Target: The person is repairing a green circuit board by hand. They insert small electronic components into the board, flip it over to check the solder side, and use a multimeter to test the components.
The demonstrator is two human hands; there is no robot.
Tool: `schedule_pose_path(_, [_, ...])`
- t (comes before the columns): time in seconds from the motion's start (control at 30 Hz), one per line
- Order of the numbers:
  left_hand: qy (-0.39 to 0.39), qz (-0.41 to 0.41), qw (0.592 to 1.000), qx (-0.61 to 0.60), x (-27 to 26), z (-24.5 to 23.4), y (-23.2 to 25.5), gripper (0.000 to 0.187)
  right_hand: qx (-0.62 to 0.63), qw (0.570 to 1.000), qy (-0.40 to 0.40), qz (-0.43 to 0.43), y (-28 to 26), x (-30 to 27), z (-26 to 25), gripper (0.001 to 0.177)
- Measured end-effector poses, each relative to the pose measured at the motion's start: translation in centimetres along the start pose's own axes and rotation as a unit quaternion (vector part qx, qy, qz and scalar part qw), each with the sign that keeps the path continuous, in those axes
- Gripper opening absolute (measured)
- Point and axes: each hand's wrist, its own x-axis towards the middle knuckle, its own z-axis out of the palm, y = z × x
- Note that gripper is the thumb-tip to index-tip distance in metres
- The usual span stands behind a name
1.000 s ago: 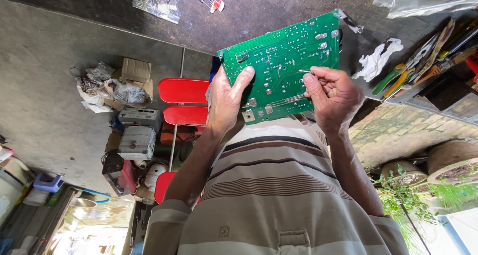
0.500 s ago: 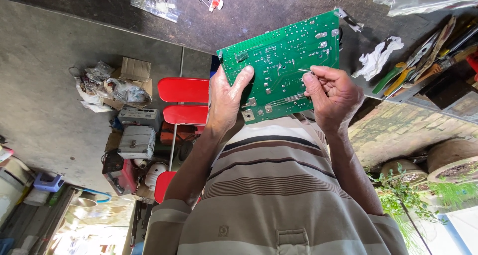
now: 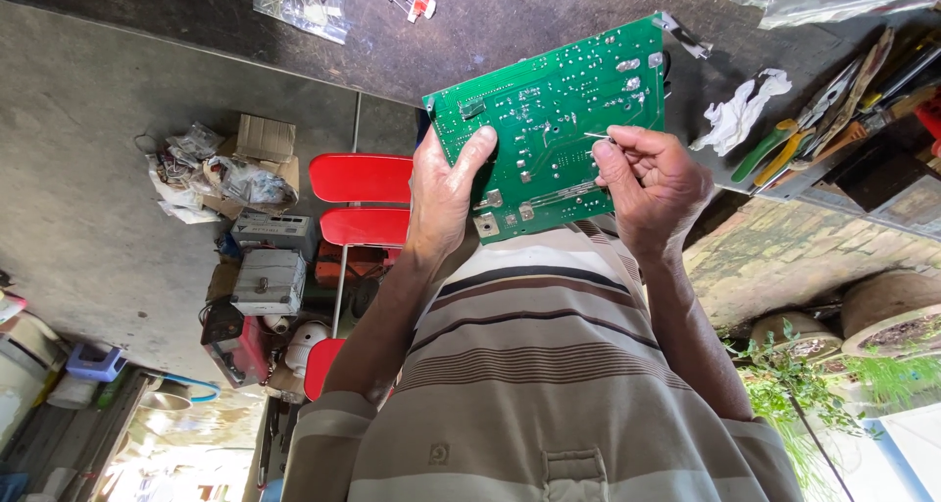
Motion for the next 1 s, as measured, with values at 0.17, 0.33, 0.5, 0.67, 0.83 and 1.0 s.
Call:
schedule_pose_path(0.17, [0.031, -0.021, 0.998, -0.041, 0.5, 1.2, 1.1, 0.021, 0.014, 1.0, -0.009, -0.003, -0.4, 0.7, -0.1, 0.016])
schedule_pose_path(0.33, [0.061, -0.029, 0.993, -0.093, 1.4, 2.4, 1.0, 0.018, 0.019, 1.0, 0.009, -0.015, -1.0, 0.9, 0.3, 0.015])
schedule_pose_path(0.5, [0.095, -0.018, 0.978, -0.185, 3.0, 3.3, -1.1, 0.015, 0.088, 0.995, 0.019, 0.032, -1.5, 0.4, 0.6, 0.019])
schedule_pose_path(0.67, [0.079, -0.016, 0.975, -0.208, 3.1, 4.2, -1.8, 0.013, 0.091, 0.994, 0.021, 0.051, -3.2, 0.5, 1.1, 0.018])
schedule_pose_path(0.83, [0.063, -0.013, 0.981, -0.185, 2.6, 3.1, -1.7, 0.016, 0.096, 0.993, 0.007, 0.063, -3.2, 0.7, 1.4, 0.02])
schedule_pose_path(1.0, [0.16, 0.2, 0.946, 0.201, 0.6, -0.9, -4.7, 0.03, 0.157, 0.981, 0.014, 0.11, -3.0, 0.2, 2.0, 0.02])
